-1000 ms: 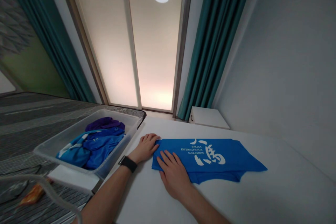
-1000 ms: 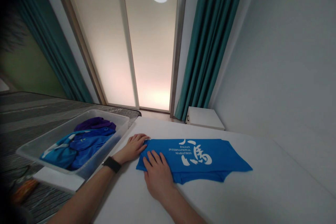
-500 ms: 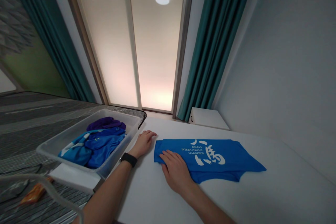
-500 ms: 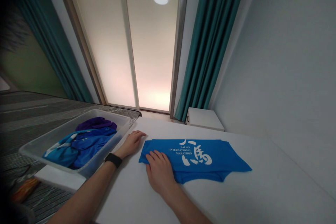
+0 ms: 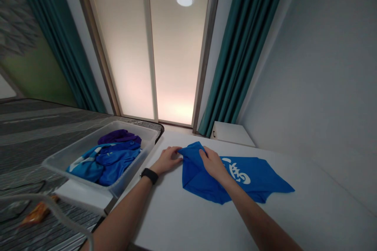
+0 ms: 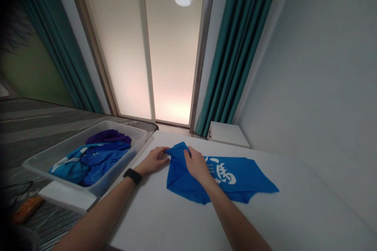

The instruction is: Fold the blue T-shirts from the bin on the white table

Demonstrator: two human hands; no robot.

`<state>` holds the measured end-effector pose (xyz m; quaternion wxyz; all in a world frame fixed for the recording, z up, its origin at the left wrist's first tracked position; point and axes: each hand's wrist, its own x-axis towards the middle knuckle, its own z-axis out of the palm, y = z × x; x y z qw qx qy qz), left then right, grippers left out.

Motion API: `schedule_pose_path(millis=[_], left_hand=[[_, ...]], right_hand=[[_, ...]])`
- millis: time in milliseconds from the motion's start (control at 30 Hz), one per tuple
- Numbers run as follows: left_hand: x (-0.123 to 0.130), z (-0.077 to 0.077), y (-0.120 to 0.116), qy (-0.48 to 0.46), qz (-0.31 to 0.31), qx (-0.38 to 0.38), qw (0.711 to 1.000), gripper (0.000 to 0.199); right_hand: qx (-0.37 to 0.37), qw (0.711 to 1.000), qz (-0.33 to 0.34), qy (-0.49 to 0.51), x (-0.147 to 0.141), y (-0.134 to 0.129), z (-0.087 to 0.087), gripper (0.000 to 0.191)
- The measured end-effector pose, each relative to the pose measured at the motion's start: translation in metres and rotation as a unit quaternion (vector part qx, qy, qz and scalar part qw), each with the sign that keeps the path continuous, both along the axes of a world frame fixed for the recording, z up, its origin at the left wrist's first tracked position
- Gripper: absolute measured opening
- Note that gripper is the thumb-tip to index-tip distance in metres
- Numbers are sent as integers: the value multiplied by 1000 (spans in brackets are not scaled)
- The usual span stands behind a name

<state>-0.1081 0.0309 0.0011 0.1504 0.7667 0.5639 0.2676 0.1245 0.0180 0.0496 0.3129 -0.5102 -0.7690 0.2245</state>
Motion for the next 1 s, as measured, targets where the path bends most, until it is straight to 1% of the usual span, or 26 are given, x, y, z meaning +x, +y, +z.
schedule_pose_path(millis=[100, 167, 300, 367, 467, 600, 667, 767, 833, 933, 967, 1000], left_hand=[[8, -3, 9, 28, 30, -4, 999, 32], [11, -1, 13, 49, 37, -14, 998, 27], [12, 3, 20, 56, 15, -40, 997, 21], [10, 5, 23, 53, 0, -44, 998, 18], [7, 4, 27, 45, -14, -40, 998, 19], [5, 2, 28, 35, -16, -39, 999, 23], [4, 0, 28, 30, -13, -41, 999, 22], [2, 1, 28, 21, -8, -47, 999, 18], [-1, 3, 27, 13, -4, -53, 998, 22], [-5, 9, 23, -1, 11, -70, 998, 47], [-6, 11, 21, 2, 14, -78, 997, 52], [-7, 13, 18, 14, 17, -84, 996, 52]], right_hand=[[-5, 999, 5, 31, 2, 4, 0, 33], [-4, 999, 5, 33, 1, 1, 1, 33], [4, 1000, 8, 7, -2, -12, 3, 34], [10, 1000, 21, -13, -5, -22, 0, 35], [45, 996, 59, -48, -11, -41, -13, 35], [106, 979, 116, -130, -19, -63, -41, 38], [123, 970, 131, -166, -22, -69, -53, 41], [129, 962, 148, -188, -23, -71, -62, 45], [129, 961, 152, -192, -23, -71, -63, 45], [131, 959, 151, -202, -23, -70, -63, 46], [131, 958, 152, -205, -23, -70, -63, 46], [131, 957, 152, -207, -23, -70, -63, 46]])
